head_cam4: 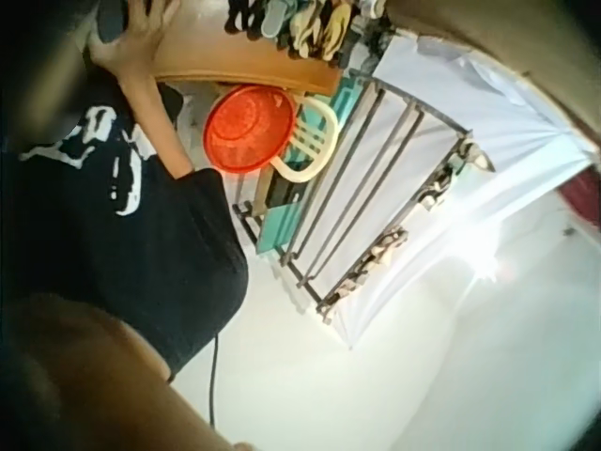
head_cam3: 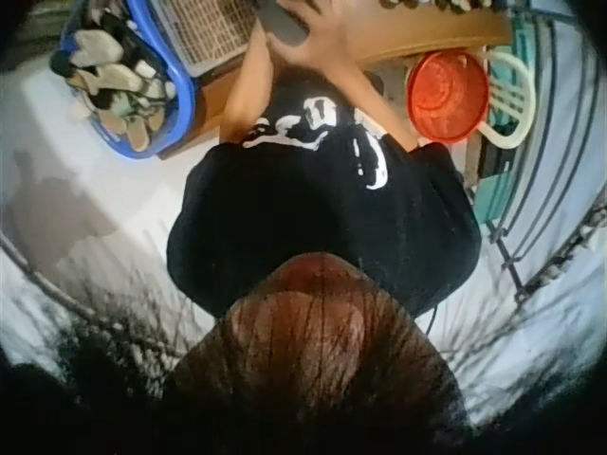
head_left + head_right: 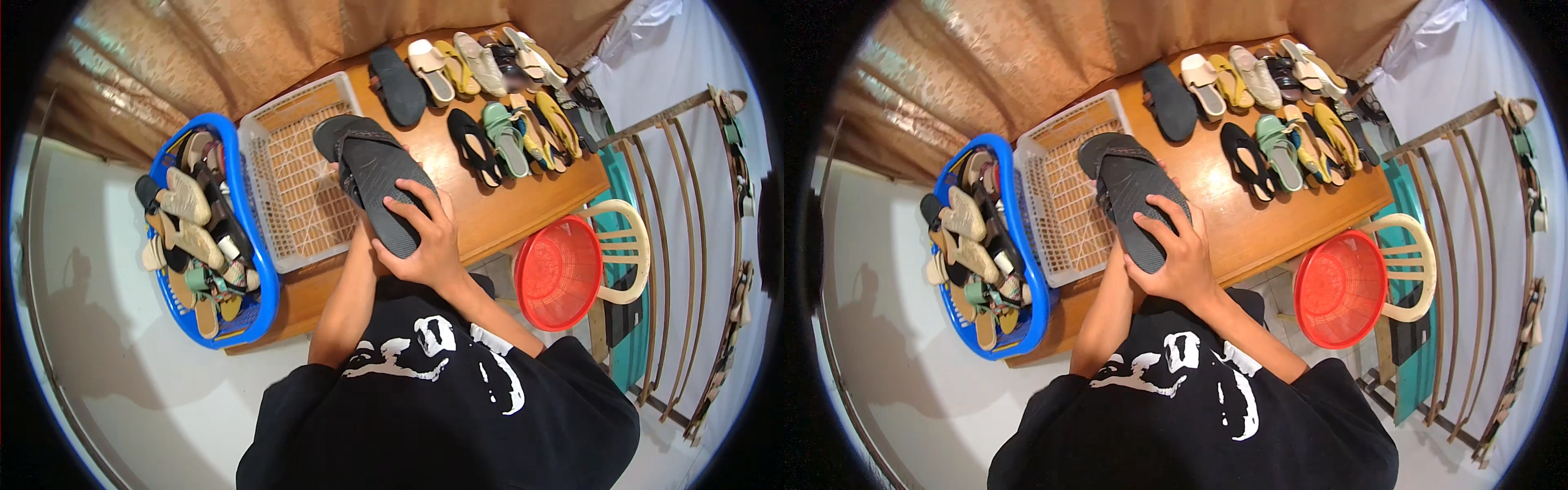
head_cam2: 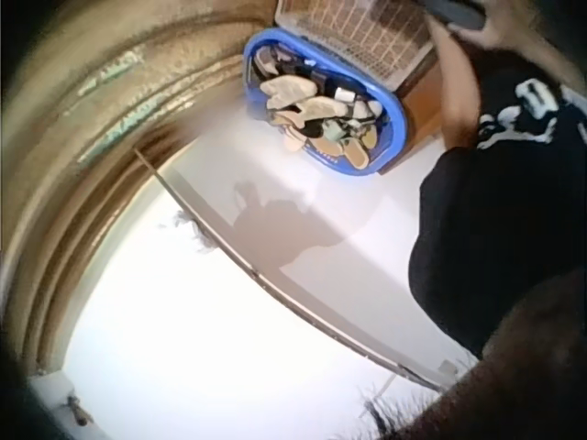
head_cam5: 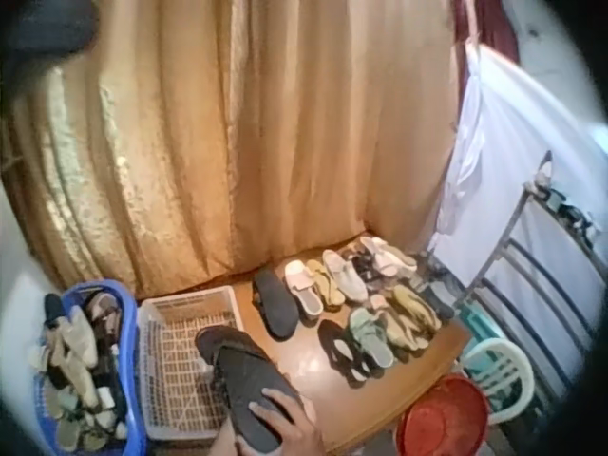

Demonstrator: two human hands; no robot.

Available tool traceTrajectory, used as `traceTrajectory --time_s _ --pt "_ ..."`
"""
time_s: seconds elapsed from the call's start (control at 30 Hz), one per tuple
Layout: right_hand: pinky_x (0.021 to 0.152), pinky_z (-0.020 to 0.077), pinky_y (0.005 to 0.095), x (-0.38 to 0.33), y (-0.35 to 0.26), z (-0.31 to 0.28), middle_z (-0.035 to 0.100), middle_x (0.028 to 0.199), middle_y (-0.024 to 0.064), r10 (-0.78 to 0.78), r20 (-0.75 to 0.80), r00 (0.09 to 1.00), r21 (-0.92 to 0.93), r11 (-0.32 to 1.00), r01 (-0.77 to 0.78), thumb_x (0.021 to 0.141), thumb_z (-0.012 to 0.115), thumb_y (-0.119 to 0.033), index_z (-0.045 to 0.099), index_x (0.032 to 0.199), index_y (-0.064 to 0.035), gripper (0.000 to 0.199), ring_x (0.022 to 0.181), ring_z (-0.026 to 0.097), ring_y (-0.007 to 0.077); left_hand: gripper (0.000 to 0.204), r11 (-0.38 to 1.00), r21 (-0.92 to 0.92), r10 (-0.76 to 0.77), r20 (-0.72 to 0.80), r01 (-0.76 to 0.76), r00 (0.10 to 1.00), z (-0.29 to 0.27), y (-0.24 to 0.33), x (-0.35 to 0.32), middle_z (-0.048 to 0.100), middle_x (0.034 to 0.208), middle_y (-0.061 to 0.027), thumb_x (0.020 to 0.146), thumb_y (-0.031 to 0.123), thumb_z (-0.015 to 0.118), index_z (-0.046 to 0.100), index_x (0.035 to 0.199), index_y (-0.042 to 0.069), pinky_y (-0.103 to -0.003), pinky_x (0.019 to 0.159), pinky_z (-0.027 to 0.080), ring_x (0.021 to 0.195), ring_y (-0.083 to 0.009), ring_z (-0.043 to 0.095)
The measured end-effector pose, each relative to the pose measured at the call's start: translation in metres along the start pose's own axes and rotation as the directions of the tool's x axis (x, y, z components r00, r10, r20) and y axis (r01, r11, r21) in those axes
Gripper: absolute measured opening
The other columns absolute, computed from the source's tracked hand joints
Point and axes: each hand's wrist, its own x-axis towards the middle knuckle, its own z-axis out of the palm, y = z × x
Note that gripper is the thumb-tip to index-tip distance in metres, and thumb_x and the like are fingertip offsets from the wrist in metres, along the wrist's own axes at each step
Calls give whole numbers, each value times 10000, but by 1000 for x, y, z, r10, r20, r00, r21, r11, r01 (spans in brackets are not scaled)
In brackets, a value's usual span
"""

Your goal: Organizing and inspecting various pairs of shoes and sandals by moving them from a storage bin to a basket or the table.

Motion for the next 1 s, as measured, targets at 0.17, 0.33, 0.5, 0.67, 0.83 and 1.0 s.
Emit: traceTrajectory --time_s 0.17,0.33,0.5,0.67,0.83,1.0 --pt "1059 410 484 -11 32 -15 540 1398 192 36 -10 999 -21 999 -36 628 867 -255 726 1119 -71 543 1270 500 415 1010 981 189 -36 -55 46 998 -17 -1 32 609 1292 -175 789 887 489 526 1344 44 -558 988 511 1086 -379 623" --pt "1161 309 478 0 74 -39 407 1509 225 158 -4 987 88 984 -157 633 914 -346 577 1353 -83 838 1414 359 417 925 956 289 1 -142 41 990 -27 -10 68 635 1258 -169 849 832 489 547 1335 46 -528 970 530 1076 -366 639" --pt "1200 272 396 -10 135 -38 342 1573 195 523 283 804 697 464 -547 722 890 -180 232 1585 -34 1095 1457 346 296 775 895 440 216 -290 -71 932 -40 -23 100 687 1158 -151 982 702 427 597 1284 9 -410 905 576 984 -279 688" --pt "1202 268 373 -24 183 -44 327 1595 148 545 361 757 697 382 -607 749 847 -56 208 1600 -50 1064 1451 355 250 654 875 484 135 -274 15 952 -26 -35 118 695 1172 -164 1000 586 528 604 1288 3 -393 917 574 1025 -266 700" --pt "1168 343 357 -45 238 -40 465 1507 118 537 443 718 537 483 -692 773 818 21 231 1592 -43 1010 1380 460 215 524 802 567 141 -488 190 861 -60 -30 134 706 1140 -161 987 438 640 610 1263 -5 -386 903 578 997 -257 709" --pt "1168 334 346 -53 262 -37 436 1540 129 534 621 574 471 332 -818 784 783 40 268 1582 -45 953 1393 443 230 428 572 778 378 -530 259 759 -106 -39 139 704 1094 -123 1029 370 602 587 1230 -8 -343 837 578 952 -209 702"
